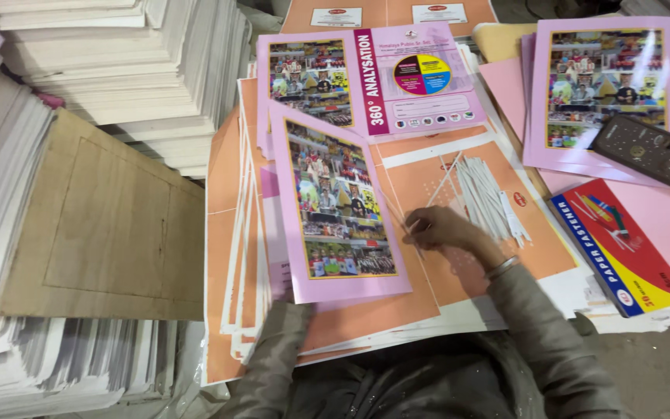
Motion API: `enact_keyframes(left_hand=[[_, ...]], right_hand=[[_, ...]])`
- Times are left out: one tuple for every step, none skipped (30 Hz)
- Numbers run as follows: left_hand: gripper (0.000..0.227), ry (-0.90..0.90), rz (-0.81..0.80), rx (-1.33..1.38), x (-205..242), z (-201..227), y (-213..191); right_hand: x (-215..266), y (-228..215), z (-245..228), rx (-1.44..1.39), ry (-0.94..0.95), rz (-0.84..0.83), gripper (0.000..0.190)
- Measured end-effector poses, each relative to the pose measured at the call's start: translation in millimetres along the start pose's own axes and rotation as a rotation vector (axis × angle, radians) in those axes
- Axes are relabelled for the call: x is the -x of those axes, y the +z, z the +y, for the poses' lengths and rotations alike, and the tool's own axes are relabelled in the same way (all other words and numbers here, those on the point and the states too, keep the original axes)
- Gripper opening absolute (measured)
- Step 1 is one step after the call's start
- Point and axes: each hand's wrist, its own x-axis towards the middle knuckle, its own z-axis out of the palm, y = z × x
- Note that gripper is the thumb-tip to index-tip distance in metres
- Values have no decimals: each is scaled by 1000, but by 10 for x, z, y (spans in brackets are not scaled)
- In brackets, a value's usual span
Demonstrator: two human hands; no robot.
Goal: The person assembles pink folders by inserting white plastic fasteners into the spine slots. They open the folders, align the fasteners, and press them into place, repeating this process for multiple units.
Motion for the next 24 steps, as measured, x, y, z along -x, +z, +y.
enact_keyframes(left_hand=[[59, 28, -21, -54, 34, 0, 100], [58, 44, -67, -178, 91, -1, 227], [57, 53, -137, -348, 150, 20, 347], [57, 50, -268, -612, 273, -3, 489], [56, 51, -389, -897, 385, -39, 634], [55, 71, -507, -1131, 432, -90, 779], [54, 147, -445, -1228, 471, -180, 926], [54, 268, -240, -1206, 498, -292, 1048], [53, 366, -56, -1181, 486, -402, 1133], [46, 465, 98, -1106, 498, -506, 1171], [42, 492, 117, -1122, 526, -602, 1174], [38, 527, 133, -1135, 499, -674, 1174], [35, 563, 150, -1148, 463, -729, 1163], [36, 537, 162, -1096, 449, -777, 1140], [37, 511, 173, -1044, 429, -809, 1116], [38, 480, 180, -996, 437, -824, 1083], [38, 456, 183, -1013, 445, -833, 1065], [37, 434, 183, -1029, 443, -835, 1055], [37, 412, 183, -1046, 446, -835, 1050], [38, 415, 170, -1013, 440, -835, 1051], [38, 417, 158, -981, 443, -842, 1047], [39, 418, 150, -948, 451, -861, 1038], [39, 390, 150, -968, 443, -888, 1022], [39, 359, 153, -988, 448, -926, 992]], right_hand=[[8, 73, 48, 15, -32, 16, 20], [9, 133, 92, 27, -64, 32, 22], [-5, 172, 128, -128, -74, -5, 20], [-37, 234, 154, -288, -83, -49, 17], [-54, 263, 180, -448, -93, -94, 14], [-80, 267, 193, -431, -41, -89, 14], [-109, 264, 200, -414, 11, -86, 14], [-133, 260, 211, -394, 65, -84, 15], [-171, 276, 215, -505, 20, -62, 11], [-197, 304, 225, -616, -23, -42, 9], [-223, 344, 234, -727, -66, -22, 9], [-271, 348, 226, -757, -133, 52, 8], [-320, 358, 218, -786, -202, 125, 7], [-347, 388, 226, -817, -267, 199, 6], [-375, 395, 236, -834, -248, 230, 4], [-398, 433, 245, -858, -227, 263, 3], [-415, 470, 250, -882, -205, 295, 3], [-426, 491, 253, -887, -222, 335, 2], [-432, 517, 247, -892, -238, 374, 2], [-436, 521, 234, -895, -256, 415, 2], [-438, 516, 217, -864, -249, 444, 3], [-433, 519, 198, -831, -240, 468, 4], [-422, 521, 181, -798, -231, 491, 6], [-403, 535, 167, -827, -236, 470, 5]])
